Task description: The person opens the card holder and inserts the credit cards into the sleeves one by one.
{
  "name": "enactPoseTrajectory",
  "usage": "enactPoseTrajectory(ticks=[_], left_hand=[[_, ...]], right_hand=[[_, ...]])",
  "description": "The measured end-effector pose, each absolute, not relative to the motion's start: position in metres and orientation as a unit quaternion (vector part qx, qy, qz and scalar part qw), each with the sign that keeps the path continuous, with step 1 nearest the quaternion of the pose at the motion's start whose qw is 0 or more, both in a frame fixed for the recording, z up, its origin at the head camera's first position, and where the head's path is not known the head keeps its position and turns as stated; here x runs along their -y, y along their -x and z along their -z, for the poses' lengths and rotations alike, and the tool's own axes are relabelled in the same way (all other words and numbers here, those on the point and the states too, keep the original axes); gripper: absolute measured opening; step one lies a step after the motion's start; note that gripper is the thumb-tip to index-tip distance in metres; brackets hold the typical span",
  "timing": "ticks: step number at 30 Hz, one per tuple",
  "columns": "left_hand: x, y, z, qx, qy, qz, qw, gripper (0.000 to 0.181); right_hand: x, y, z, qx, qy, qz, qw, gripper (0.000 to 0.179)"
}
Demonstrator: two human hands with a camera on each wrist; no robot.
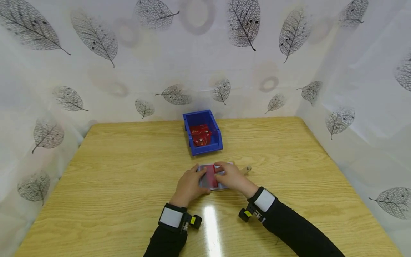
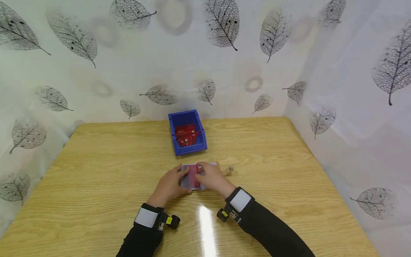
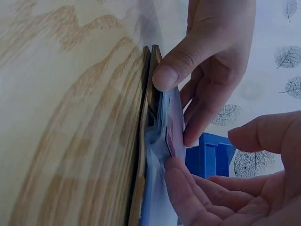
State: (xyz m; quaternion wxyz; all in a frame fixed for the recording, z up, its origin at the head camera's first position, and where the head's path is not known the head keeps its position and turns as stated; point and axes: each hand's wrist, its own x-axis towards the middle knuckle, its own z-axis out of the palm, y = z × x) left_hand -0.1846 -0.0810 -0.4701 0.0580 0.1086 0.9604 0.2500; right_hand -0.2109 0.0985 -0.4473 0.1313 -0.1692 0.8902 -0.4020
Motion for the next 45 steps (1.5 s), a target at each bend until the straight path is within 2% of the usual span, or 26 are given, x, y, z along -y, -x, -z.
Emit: enactPoseTrajectory(ticks=[9, 16, 23, 27, 34, 40, 45], left_hand=[[0.086, 0.187, 0.463, -0.963, -0.117, -0.235, 0.062, 0.076], [0.083, 0.187, 0.469, -0.957, -0.113, -0.260, 0.066, 0.079], [0.086, 0.179, 0.470, -0.953, -0.114, -0.274, 0.053, 0.077], [0.087, 0.178, 0.468, -0.951, -0.121, -0.280, 0.045, 0.076], [0.088, 0.181, 0.472, -0.948, -0.127, -0.289, 0.034, 0.076], [0.086, 0.180, 0.473, -0.947, -0.127, -0.294, 0.036, 0.075], [0.089, 0.179, 0.470, -0.949, -0.117, -0.290, 0.038, 0.075]], right_hand=[[-0.088, 0.215, 0.442, -0.899, 0.201, 0.370, 0.119, 0.033], [-0.092, 0.241, 0.428, -0.909, 0.218, 0.330, 0.135, 0.025], [-0.064, 0.284, 0.415, -0.928, 0.230, 0.289, 0.050, 0.025], [-0.042, 0.311, 0.415, -0.943, 0.233, 0.234, 0.022, 0.028], [-0.007, 0.345, 0.433, -0.968, 0.224, 0.115, 0.021, 0.031], [-0.001, 0.350, 0.443, -0.982, 0.176, 0.056, 0.034, 0.040], [0.004, 0.353, 0.445, -0.986, 0.160, 0.035, 0.030, 0.037]])
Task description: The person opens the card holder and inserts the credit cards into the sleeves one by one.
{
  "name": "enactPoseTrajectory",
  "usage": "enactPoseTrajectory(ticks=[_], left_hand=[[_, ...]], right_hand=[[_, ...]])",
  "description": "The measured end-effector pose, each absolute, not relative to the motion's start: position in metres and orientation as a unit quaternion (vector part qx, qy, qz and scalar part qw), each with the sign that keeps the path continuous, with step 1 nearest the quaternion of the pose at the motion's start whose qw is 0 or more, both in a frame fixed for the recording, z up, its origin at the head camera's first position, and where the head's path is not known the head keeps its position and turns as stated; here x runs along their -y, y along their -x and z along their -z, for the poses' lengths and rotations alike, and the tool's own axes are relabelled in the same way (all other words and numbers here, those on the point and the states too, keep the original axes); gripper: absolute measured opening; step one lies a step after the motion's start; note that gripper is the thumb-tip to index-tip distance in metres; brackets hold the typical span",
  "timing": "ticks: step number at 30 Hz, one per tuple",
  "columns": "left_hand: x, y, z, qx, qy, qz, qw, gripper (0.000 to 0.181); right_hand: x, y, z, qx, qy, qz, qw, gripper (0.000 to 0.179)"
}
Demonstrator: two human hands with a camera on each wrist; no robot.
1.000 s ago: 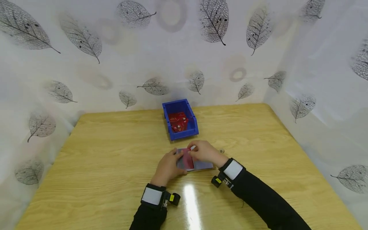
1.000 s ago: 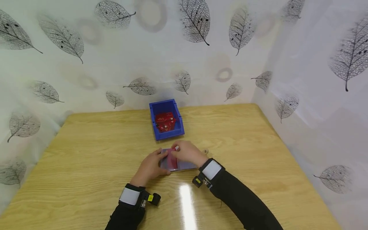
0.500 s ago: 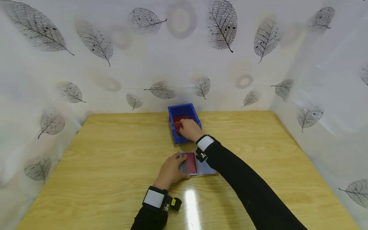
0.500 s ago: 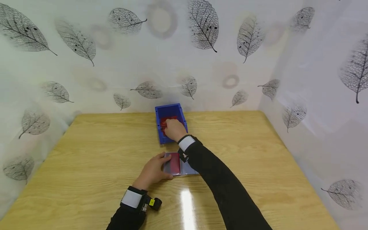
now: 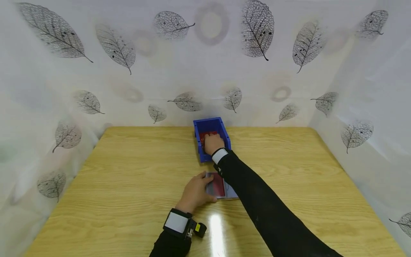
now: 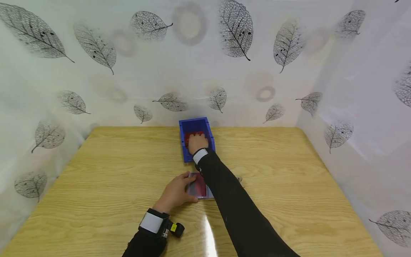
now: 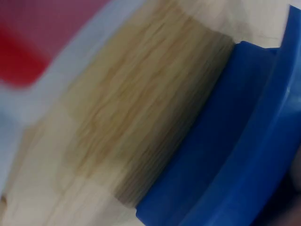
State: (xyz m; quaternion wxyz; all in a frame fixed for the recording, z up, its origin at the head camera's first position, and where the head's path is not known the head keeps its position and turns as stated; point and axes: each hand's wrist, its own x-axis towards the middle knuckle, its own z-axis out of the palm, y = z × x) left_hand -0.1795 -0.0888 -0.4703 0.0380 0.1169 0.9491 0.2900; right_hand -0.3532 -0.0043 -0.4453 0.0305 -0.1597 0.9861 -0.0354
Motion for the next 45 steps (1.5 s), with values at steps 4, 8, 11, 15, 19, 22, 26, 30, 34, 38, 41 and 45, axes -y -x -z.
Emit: enactPoseTrajectory(ticks=[4, 8, 11, 15, 19, 22, 26, 30, 34, 38, 41, 45], left_hand=[[0.088, 0.179, 0.469, -0.950, -0.115, -0.289, 0.036, 0.076], [0.088, 0.179, 0.469, -0.950, -0.117, -0.289, 0.031, 0.075], [0.087, 0.179, 0.471, -0.950, -0.115, -0.289, 0.027, 0.075], [0.087, 0.180, 0.474, -0.951, -0.120, -0.286, 0.017, 0.075], [0.085, 0.180, 0.475, -0.949, -0.124, -0.289, 0.015, 0.075], [0.084, 0.179, 0.477, -0.949, -0.122, -0.290, 0.019, 0.074], [0.084, 0.179, 0.476, -0.949, -0.116, -0.292, 0.029, 0.074], [0.086, 0.180, 0.472, -0.951, -0.109, -0.286, 0.037, 0.074], [0.087, 0.182, 0.469, -0.953, -0.105, -0.277, 0.055, 0.075], [0.087, 0.184, 0.468, -0.948, -0.102, -0.291, 0.075, 0.076], [0.085, 0.183, 0.464, -0.939, -0.098, -0.327, 0.051, 0.070], [0.075, 0.180, 0.451, -0.893, -0.077, -0.443, -0.027, 0.051]], right_hand=[[0.002, 0.354, 0.446, -0.986, 0.164, 0.021, -0.003, 0.029], [-0.001, 0.354, 0.445, -0.979, 0.201, -0.009, -0.028, 0.018], [-0.002, 0.353, 0.443, -0.971, 0.234, -0.036, -0.030, 0.016], [-0.001, 0.352, 0.440, -0.965, 0.252, -0.066, -0.022, 0.016], [-0.004, 0.349, 0.439, -0.969, 0.237, -0.071, -0.029, 0.018], [-0.009, 0.347, 0.439, -0.976, 0.211, -0.044, -0.040, 0.021], [-0.017, 0.343, 0.429, -0.982, 0.180, 0.041, -0.037, 0.014], [-0.030, 0.334, 0.410, -0.970, 0.186, 0.152, -0.043, 0.013], [-0.050, 0.318, 0.396, -0.944, 0.193, 0.264, -0.049, 0.021], [-0.078, 0.294, 0.391, -0.897, 0.162, 0.412, -0.007, 0.021], [-0.098, 0.273, 0.392, -0.843, 0.138, 0.517, 0.050, 0.014], [-0.121, 0.247, 0.398, -0.796, 0.131, 0.580, 0.114, 0.015]])
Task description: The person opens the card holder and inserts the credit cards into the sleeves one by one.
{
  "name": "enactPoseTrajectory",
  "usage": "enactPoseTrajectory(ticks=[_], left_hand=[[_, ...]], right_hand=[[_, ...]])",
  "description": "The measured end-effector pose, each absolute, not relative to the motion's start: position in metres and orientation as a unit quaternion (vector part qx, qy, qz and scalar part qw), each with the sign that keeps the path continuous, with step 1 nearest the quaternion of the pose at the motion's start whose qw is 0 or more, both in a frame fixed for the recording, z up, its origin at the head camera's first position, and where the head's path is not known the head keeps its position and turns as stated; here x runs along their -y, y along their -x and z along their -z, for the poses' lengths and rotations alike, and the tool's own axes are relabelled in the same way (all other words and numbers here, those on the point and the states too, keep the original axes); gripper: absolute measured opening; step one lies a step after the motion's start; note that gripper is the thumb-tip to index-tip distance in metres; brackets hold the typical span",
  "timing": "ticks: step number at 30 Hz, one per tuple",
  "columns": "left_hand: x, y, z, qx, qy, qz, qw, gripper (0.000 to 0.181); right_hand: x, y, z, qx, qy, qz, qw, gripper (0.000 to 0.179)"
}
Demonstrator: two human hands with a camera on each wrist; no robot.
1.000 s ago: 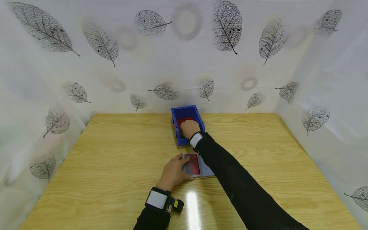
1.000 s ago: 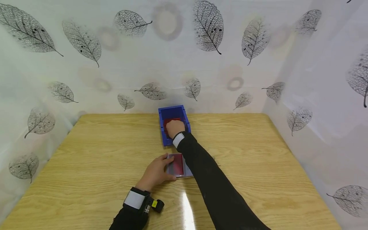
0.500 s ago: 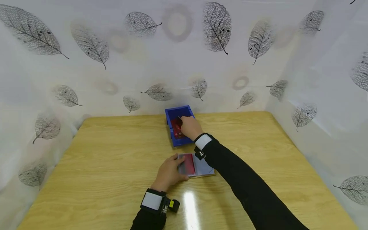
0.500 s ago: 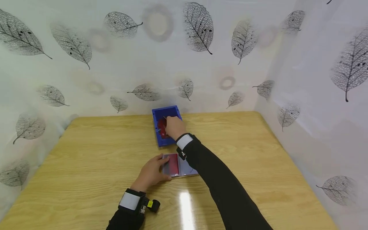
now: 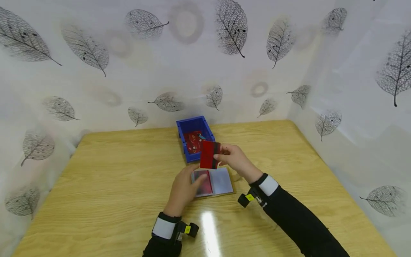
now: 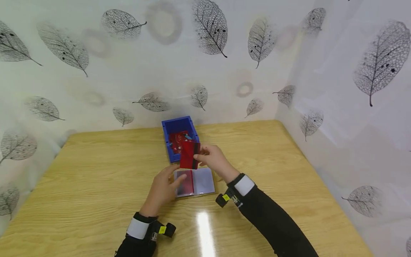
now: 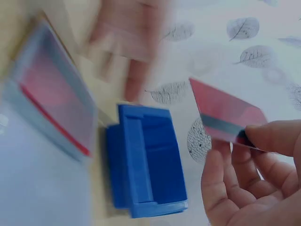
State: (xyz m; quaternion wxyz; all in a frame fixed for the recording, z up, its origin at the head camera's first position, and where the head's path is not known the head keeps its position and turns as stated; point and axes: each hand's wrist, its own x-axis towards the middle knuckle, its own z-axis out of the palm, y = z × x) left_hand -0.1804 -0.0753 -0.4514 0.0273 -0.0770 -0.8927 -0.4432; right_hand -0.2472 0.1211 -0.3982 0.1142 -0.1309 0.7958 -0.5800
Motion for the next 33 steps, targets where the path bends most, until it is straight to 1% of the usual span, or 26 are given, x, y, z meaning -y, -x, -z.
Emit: enactPoseTrajectory(ticks=[2, 5, 8, 11, 14, 17, 19, 22, 25, 28, 33], left_hand=[[0.070, 0.178, 0.447, 0.857, 0.066, 0.508, 0.052, 0.043], [0.065, 0.176, 0.440, 0.820, 0.053, 0.567, 0.060, 0.035], [0.063, 0.175, 0.436, 0.811, 0.044, 0.580, 0.062, 0.027], [0.061, 0.175, 0.437, 0.812, 0.037, 0.578, 0.064, 0.019], [0.061, 0.175, 0.440, 0.820, 0.028, 0.568, 0.065, 0.015], [0.063, 0.177, 0.447, 0.832, 0.019, 0.551, 0.064, 0.017], [0.064, 0.179, 0.451, 0.840, 0.007, 0.540, 0.055, 0.019], [0.064, 0.182, 0.457, 0.848, -0.010, 0.528, 0.039, 0.027], [0.062, 0.185, 0.461, 0.852, -0.022, 0.522, 0.018, 0.036], [0.059, 0.187, 0.463, 0.859, -0.032, 0.511, 0.007, 0.041], [0.054, 0.190, 0.466, 0.879, -0.040, 0.474, 0.023, 0.042]], right_hand=[[-0.129, 0.236, 0.404, -0.789, 0.143, 0.583, 0.133, 0.019], [-0.135, 0.227, 0.411, -0.783, 0.175, 0.577, 0.153, 0.019], [-0.135, 0.221, 0.416, -0.784, 0.198, 0.565, 0.164, 0.018], [-0.135, 0.218, 0.419, -0.785, 0.201, 0.560, 0.173, 0.019], [-0.137, 0.217, 0.421, -0.806, 0.203, 0.533, 0.158, 0.025], [-0.142, 0.217, 0.425, -0.853, 0.209, 0.460, 0.129, 0.036], [-0.145, 0.217, 0.428, -0.893, 0.211, 0.381, 0.112, 0.046], [-0.148, 0.218, 0.434, -0.926, 0.211, 0.289, 0.122, 0.063], [-0.149, 0.219, 0.441, -0.938, 0.216, 0.234, 0.139, 0.077], [-0.150, 0.220, 0.447, -0.941, 0.222, 0.213, 0.139, 0.083], [-0.150, 0.219, 0.451, -0.944, 0.229, 0.196, 0.131, 0.082]])
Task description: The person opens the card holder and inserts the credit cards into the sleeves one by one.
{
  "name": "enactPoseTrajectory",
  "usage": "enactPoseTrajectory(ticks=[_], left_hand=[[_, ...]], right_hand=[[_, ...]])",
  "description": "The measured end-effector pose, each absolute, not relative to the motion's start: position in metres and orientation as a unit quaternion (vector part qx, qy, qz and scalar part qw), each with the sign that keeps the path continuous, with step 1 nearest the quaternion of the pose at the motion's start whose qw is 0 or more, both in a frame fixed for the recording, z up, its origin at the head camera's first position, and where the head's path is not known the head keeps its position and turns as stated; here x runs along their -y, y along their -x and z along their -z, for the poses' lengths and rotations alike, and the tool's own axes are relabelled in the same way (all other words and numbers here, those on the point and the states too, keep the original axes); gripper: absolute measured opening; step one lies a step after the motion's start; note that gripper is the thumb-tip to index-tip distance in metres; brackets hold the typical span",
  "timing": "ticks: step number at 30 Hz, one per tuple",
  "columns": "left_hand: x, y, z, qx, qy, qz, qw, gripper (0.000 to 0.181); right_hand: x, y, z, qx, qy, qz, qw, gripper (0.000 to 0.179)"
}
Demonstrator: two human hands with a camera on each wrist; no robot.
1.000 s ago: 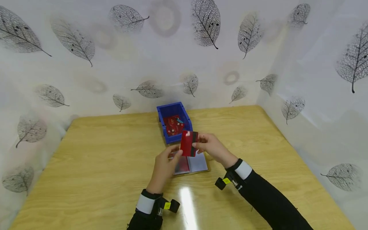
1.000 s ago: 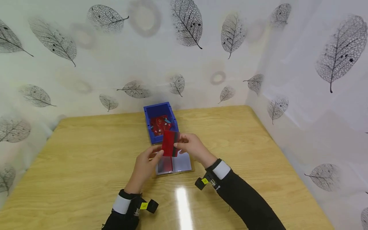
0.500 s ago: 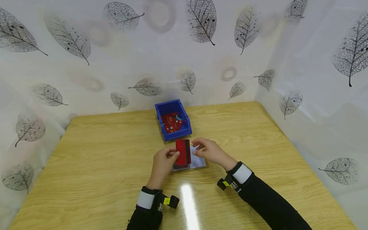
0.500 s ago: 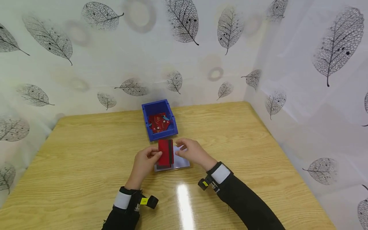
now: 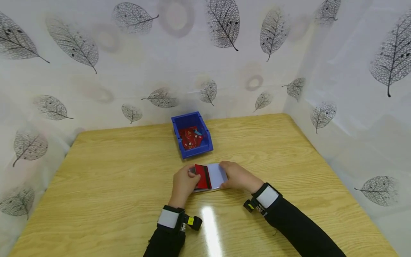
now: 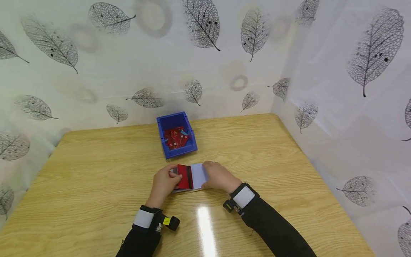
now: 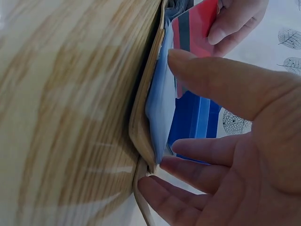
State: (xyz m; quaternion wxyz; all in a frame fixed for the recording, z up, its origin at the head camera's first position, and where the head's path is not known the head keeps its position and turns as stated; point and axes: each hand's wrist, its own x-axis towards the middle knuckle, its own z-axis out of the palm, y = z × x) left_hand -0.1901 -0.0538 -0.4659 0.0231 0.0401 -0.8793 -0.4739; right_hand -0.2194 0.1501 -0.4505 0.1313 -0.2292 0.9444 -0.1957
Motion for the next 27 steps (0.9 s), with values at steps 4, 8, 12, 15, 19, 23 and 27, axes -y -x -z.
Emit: enactPoseTrajectory(ticks=[4, 8, 12, 15, 19, 23, 27], left_hand=[[0.050, 0.191, 0.468, 0.883, -0.047, 0.467, 0.021, 0.044], [0.048, 0.191, 0.467, 0.878, -0.055, 0.476, 0.010, 0.044], [0.047, 0.193, 0.466, 0.877, -0.059, 0.477, -0.002, 0.046], [0.046, 0.195, 0.465, 0.877, -0.063, 0.477, -0.015, 0.048], [0.046, 0.196, 0.464, 0.871, -0.067, 0.486, -0.023, 0.047], [0.043, 0.195, 0.461, 0.876, -0.058, 0.479, -0.011, 0.044], [0.039, 0.195, 0.458, 0.902, -0.045, 0.429, 0.002, 0.042]], right_hand=[[-0.150, 0.218, 0.451, -0.946, 0.228, 0.189, 0.132, 0.081], [-0.149, 0.216, 0.448, -0.948, 0.230, 0.180, 0.129, 0.080], [-0.149, 0.216, 0.447, -0.949, 0.233, 0.175, 0.123, 0.079], [-0.149, 0.217, 0.448, -0.948, 0.234, 0.178, 0.120, 0.077], [-0.149, 0.218, 0.450, -0.949, 0.235, 0.177, 0.117, 0.076], [-0.150, 0.218, 0.451, -0.949, 0.233, 0.181, 0.115, 0.075], [-0.150, 0.217, 0.450, -0.947, 0.234, 0.188, 0.114, 0.075]])
